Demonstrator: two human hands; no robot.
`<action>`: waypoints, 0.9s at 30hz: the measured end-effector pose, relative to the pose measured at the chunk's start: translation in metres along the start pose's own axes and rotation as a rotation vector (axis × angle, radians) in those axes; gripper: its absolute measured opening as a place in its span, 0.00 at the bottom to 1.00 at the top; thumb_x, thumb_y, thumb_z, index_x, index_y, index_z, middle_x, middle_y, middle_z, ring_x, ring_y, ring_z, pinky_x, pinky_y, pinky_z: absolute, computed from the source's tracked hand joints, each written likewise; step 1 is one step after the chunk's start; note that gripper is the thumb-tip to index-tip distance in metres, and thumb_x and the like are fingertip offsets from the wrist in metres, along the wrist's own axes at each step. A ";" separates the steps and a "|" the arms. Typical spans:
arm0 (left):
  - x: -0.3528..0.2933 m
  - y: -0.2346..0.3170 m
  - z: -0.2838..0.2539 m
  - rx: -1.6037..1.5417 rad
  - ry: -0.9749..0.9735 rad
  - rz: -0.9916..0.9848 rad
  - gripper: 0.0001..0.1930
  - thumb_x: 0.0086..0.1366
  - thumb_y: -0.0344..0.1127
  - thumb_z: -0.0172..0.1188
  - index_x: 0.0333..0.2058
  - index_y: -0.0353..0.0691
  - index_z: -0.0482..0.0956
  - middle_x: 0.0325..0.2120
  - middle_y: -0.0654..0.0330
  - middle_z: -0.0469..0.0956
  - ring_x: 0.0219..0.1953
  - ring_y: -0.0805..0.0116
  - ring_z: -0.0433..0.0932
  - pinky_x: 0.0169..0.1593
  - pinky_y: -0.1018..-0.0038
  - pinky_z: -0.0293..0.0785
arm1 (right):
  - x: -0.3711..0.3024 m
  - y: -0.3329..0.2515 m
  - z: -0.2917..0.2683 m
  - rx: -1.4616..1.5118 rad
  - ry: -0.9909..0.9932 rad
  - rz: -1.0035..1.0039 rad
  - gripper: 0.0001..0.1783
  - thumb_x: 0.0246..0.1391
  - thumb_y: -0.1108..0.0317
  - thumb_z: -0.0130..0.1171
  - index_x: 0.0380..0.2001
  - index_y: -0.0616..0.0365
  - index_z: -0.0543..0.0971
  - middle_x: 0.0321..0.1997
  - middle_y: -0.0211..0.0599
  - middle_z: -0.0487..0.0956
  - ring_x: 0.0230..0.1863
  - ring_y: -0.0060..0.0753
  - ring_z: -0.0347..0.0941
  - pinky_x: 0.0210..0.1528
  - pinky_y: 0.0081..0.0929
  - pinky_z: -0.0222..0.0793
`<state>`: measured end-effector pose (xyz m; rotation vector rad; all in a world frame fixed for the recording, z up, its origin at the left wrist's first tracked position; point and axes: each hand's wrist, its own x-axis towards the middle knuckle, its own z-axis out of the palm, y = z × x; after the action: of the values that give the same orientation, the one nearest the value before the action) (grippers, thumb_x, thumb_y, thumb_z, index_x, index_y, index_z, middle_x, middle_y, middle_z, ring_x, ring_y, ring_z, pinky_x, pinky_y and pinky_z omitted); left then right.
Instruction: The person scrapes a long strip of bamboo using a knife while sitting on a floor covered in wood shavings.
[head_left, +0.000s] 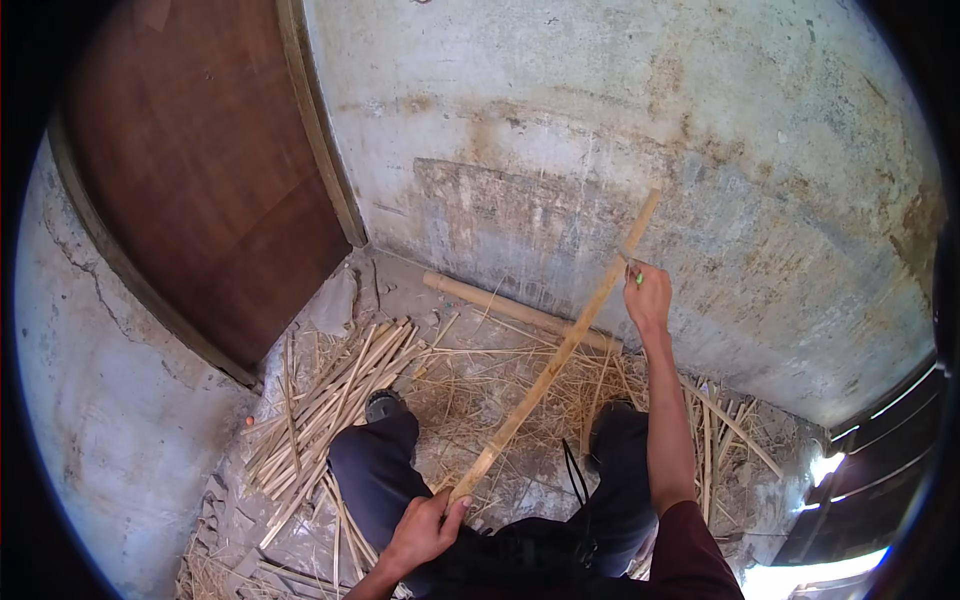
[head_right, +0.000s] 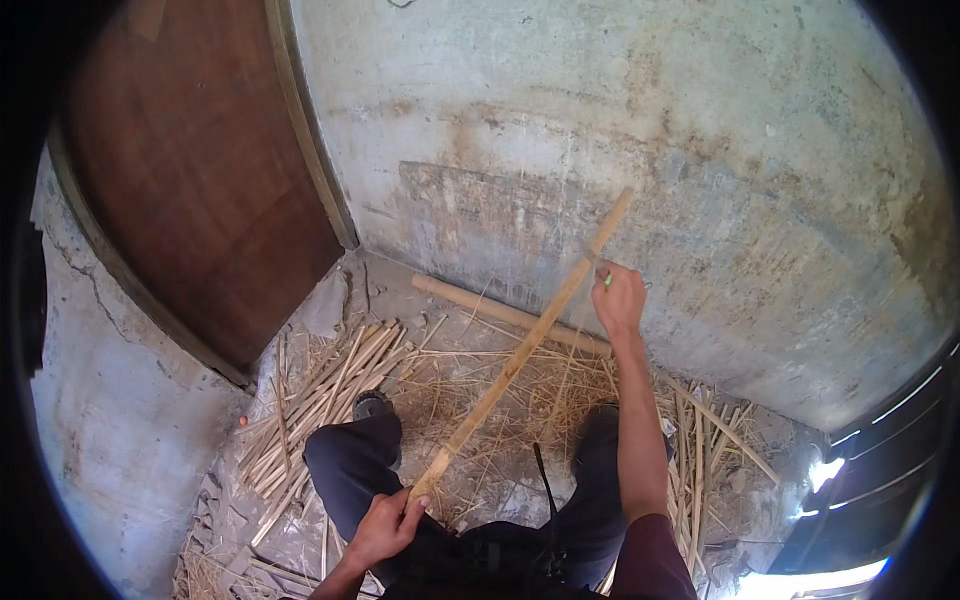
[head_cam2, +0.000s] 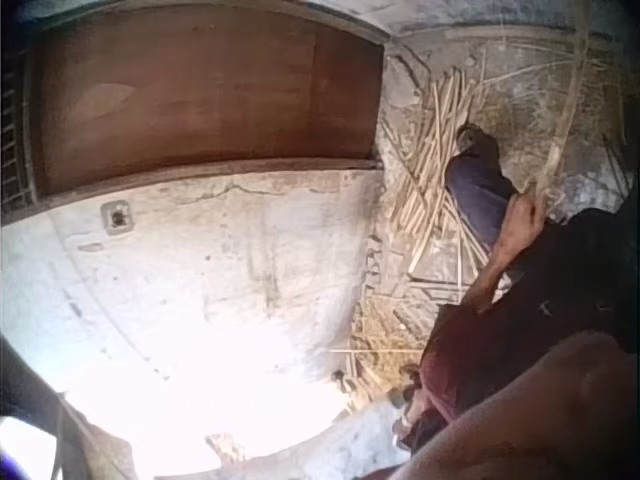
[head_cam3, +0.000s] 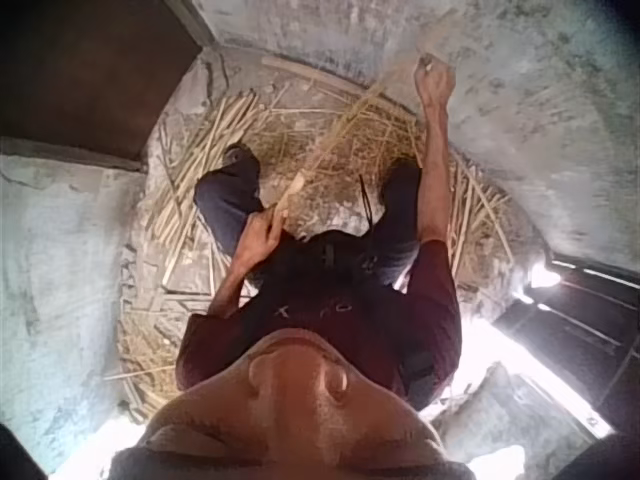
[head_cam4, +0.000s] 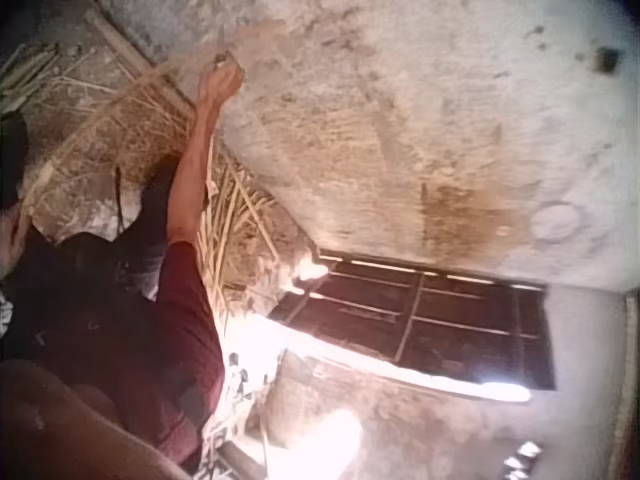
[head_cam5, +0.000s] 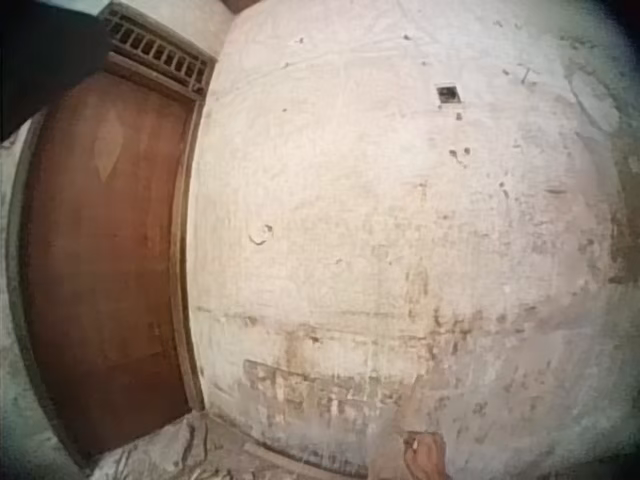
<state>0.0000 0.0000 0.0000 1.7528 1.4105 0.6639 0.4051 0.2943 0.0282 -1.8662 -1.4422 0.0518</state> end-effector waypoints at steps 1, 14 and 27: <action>-0.002 0.001 0.001 -0.003 -0.011 -0.018 0.17 0.78 0.42 0.61 0.37 0.31 0.82 0.17 0.42 0.77 0.23 0.37 0.81 0.29 0.50 0.74 | 0.004 0.010 0.003 -0.026 0.022 -0.040 0.13 0.59 0.66 0.65 0.44 0.58 0.90 0.41 0.58 0.87 0.49 0.65 0.83 0.54 0.53 0.77; -0.019 -0.024 0.002 0.015 -0.079 -0.097 0.19 0.79 0.44 0.60 0.35 0.31 0.81 0.18 0.41 0.77 0.27 0.34 0.80 0.31 0.49 0.73 | 0.034 0.106 0.042 -0.136 0.057 0.306 0.20 0.63 0.55 0.58 0.46 0.57 0.90 0.48 0.59 0.87 0.54 0.65 0.83 0.58 0.56 0.78; 0.023 -0.081 -0.030 -0.844 -0.319 -0.269 0.25 0.85 0.53 0.49 0.26 0.48 0.64 0.15 0.72 0.60 0.14 0.82 0.56 0.20 0.80 0.52 | 0.022 0.124 0.067 -0.209 -0.564 0.083 0.22 0.62 0.60 0.57 0.54 0.60 0.84 0.51 0.56 0.88 0.53 0.55 0.86 0.58 0.46 0.78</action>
<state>-0.0634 0.0362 -0.0509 0.9300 0.9151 0.6609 0.4828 0.3403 -0.0825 -2.1912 -1.7928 0.5222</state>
